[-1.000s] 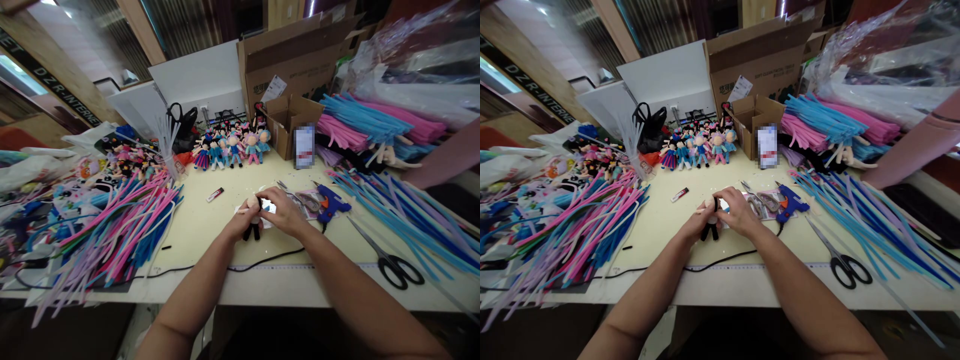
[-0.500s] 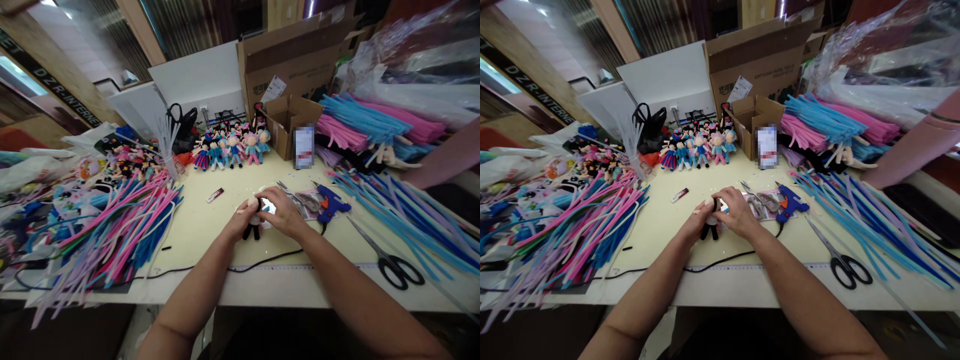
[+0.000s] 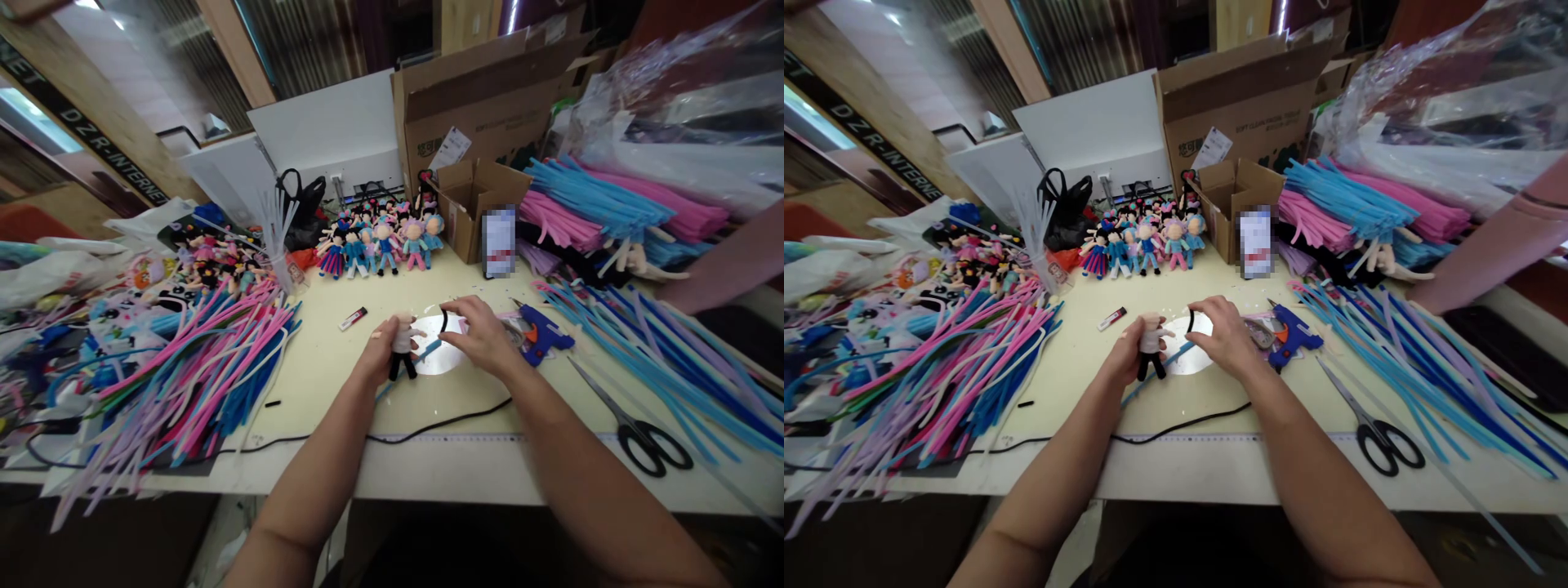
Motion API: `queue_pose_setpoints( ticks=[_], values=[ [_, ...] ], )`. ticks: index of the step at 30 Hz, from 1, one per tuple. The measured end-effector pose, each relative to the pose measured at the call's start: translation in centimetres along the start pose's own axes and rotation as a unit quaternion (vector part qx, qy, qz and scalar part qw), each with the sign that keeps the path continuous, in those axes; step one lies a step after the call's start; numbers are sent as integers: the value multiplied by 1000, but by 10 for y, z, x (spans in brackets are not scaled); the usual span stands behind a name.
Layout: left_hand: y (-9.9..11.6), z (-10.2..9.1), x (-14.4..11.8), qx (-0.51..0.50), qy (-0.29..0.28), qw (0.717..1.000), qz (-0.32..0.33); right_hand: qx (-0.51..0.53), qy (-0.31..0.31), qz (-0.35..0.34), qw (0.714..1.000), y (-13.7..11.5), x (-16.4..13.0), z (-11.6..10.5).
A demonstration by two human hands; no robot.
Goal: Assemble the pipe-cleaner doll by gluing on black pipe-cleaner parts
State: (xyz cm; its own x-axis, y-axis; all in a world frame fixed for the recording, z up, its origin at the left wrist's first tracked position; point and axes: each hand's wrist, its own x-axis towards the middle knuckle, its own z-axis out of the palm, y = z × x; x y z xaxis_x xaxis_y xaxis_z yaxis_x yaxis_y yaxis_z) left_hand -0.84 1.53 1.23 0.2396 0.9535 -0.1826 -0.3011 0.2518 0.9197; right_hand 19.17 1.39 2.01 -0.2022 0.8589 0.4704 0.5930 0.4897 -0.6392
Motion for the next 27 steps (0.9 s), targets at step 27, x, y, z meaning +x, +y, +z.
queue_pose_setpoints(
  ticks=[27],
  values=[
    [44,-5,-18,573,216,741,275,90,-45,16,995,-11,-3,16]
  ],
)
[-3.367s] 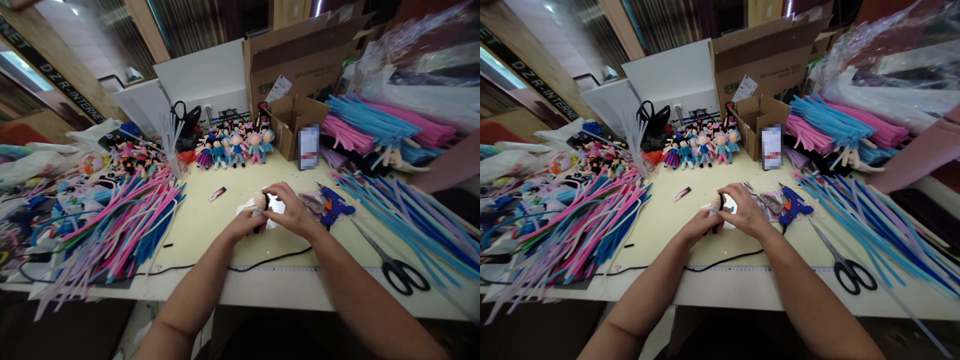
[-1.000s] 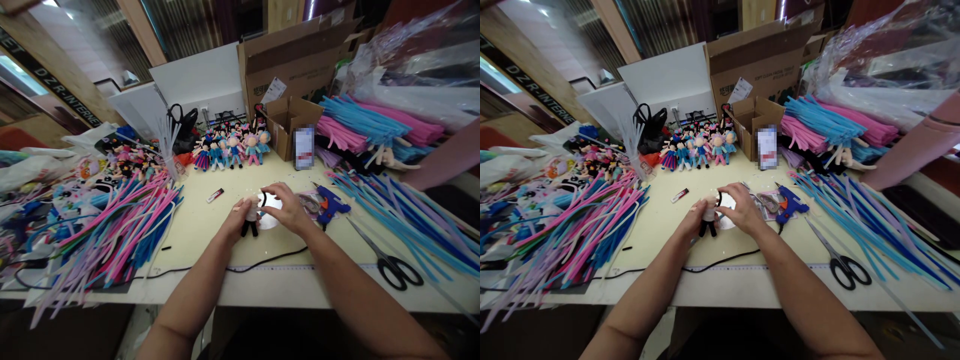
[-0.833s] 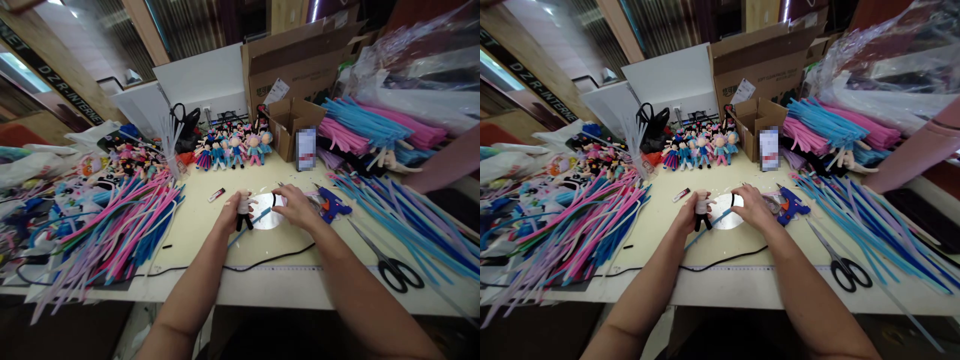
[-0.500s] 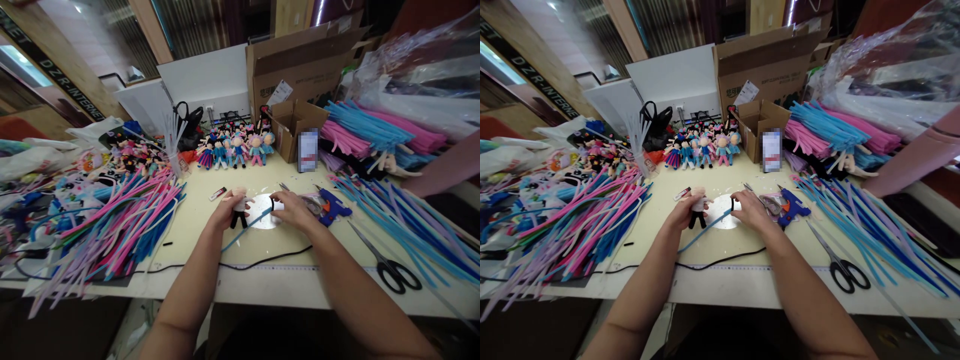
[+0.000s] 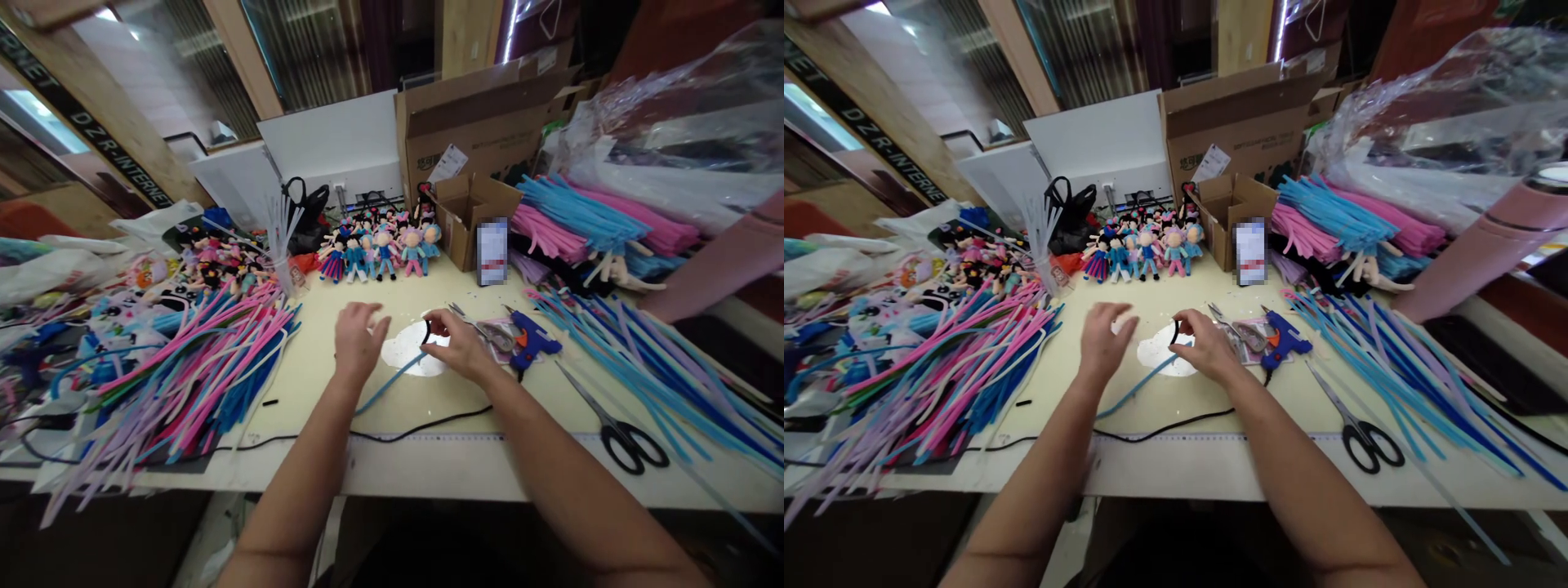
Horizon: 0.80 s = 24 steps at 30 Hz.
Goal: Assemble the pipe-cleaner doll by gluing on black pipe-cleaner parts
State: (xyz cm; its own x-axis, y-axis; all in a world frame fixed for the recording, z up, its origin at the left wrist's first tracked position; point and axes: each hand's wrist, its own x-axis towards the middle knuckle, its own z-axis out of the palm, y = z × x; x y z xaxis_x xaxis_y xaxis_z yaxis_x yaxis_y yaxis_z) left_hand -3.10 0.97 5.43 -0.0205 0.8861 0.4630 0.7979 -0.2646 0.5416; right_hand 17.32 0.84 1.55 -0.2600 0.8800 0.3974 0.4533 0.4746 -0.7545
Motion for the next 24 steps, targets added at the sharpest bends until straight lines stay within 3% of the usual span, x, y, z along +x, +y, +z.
queue_pose_setpoints(
  ticks=[2,4,8,14,18,24],
  values=[
    [19,10,-10,-86,-145,986,0,-7,5,-24,1000,-5,-2,4],
    [29,23,-18,-152,-221,963,-26,-17,8,-44,999,-7,-4,7],
    [24,39,-19,-209,-227,949,-67,-1,13,-53,999,-5,-3,7],
    [13,33,-16,-157,-222,960,-71,106,-23,-29,994,-12,0,-1],
    [13,39,-16,-114,-228,967,-10,87,10,10,996,-11,3,2],
    [11,41,-21,-129,-240,962,-6,43,49,33,997,-11,4,4]
  ],
)
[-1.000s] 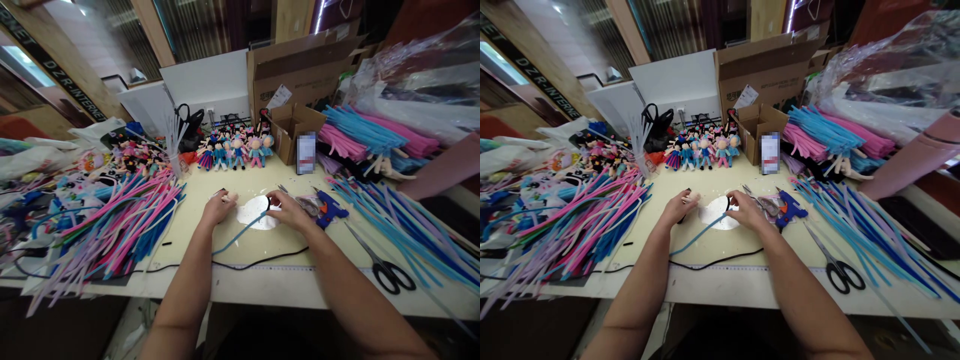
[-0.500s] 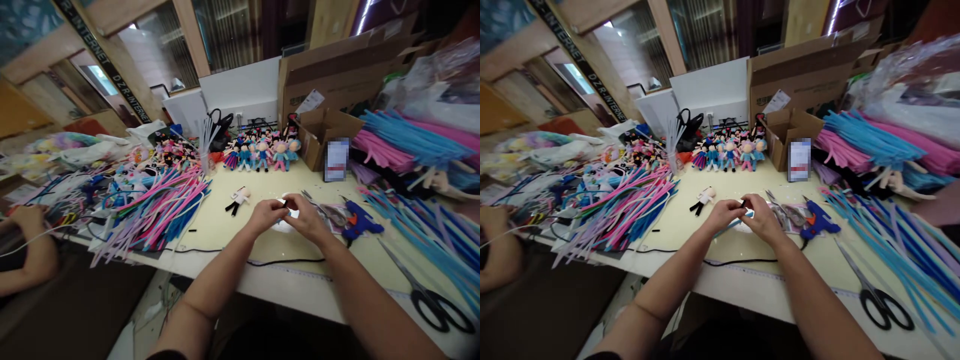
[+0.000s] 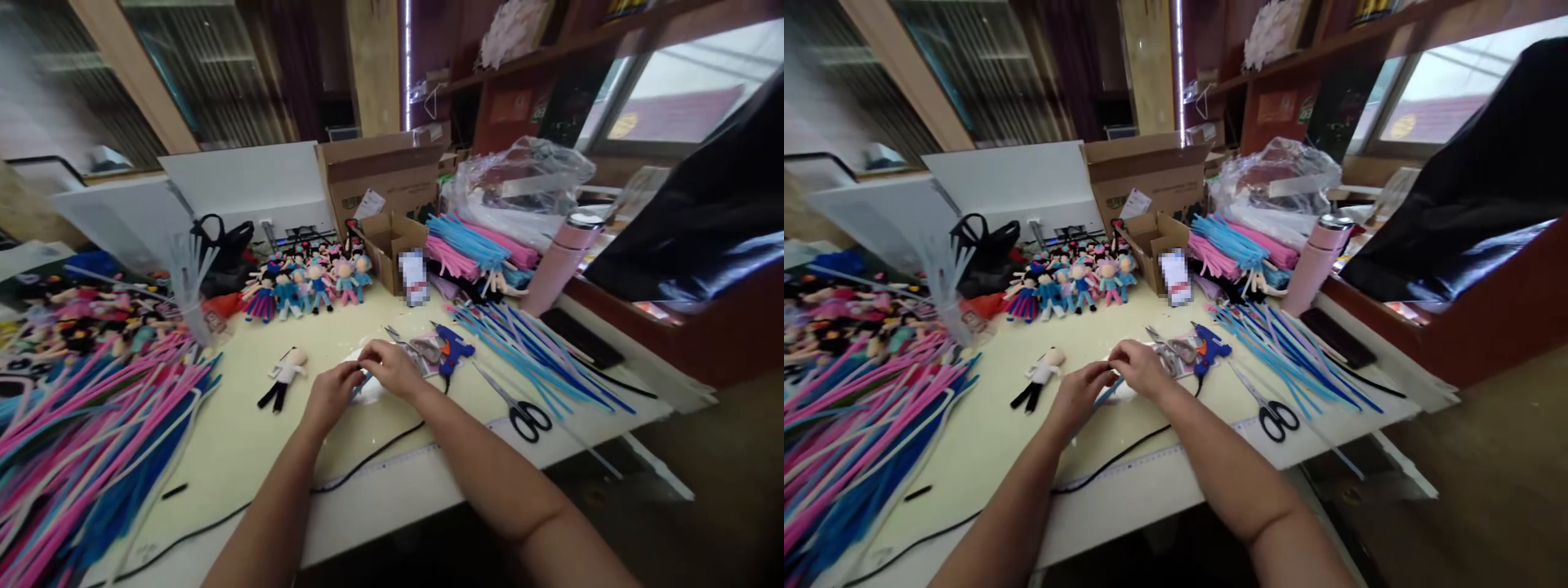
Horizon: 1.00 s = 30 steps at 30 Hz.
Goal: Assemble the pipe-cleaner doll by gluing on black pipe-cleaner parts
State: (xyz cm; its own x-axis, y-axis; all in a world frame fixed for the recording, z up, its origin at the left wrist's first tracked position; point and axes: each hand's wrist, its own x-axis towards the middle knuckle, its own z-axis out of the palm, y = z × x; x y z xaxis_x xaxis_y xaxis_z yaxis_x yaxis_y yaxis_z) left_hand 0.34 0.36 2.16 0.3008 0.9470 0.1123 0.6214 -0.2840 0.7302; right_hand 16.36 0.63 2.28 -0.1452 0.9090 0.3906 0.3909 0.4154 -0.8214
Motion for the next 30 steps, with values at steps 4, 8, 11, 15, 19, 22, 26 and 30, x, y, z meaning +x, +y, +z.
queue_pose_setpoints(
  ticks=[4,8,11,15,19,22,26,30],
  values=[
    [-3,-1,-3,-8,13,1000,4,-57,-1,-50,997,-6,-5,8],
    [-10,0,-2,-45,23,999,-18,-78,-39,-66,994,-6,3,0],
    [-14,1,0,-126,36,989,-63,-156,14,-3,988,6,23,-42],
    [-14,-1,1,-164,43,982,-79,-386,138,144,901,37,53,-125],
    [-14,-2,1,-161,42,984,-61,-456,175,224,843,64,67,-178],
    [-15,-3,0,-157,43,985,-63,-482,158,263,821,77,73,-186],
    [-15,-4,1,-151,42,985,-77,-471,127,294,822,87,81,-186],
    [-17,-3,1,-157,46,984,-68,-428,125,322,836,91,87,-195]
  ],
)
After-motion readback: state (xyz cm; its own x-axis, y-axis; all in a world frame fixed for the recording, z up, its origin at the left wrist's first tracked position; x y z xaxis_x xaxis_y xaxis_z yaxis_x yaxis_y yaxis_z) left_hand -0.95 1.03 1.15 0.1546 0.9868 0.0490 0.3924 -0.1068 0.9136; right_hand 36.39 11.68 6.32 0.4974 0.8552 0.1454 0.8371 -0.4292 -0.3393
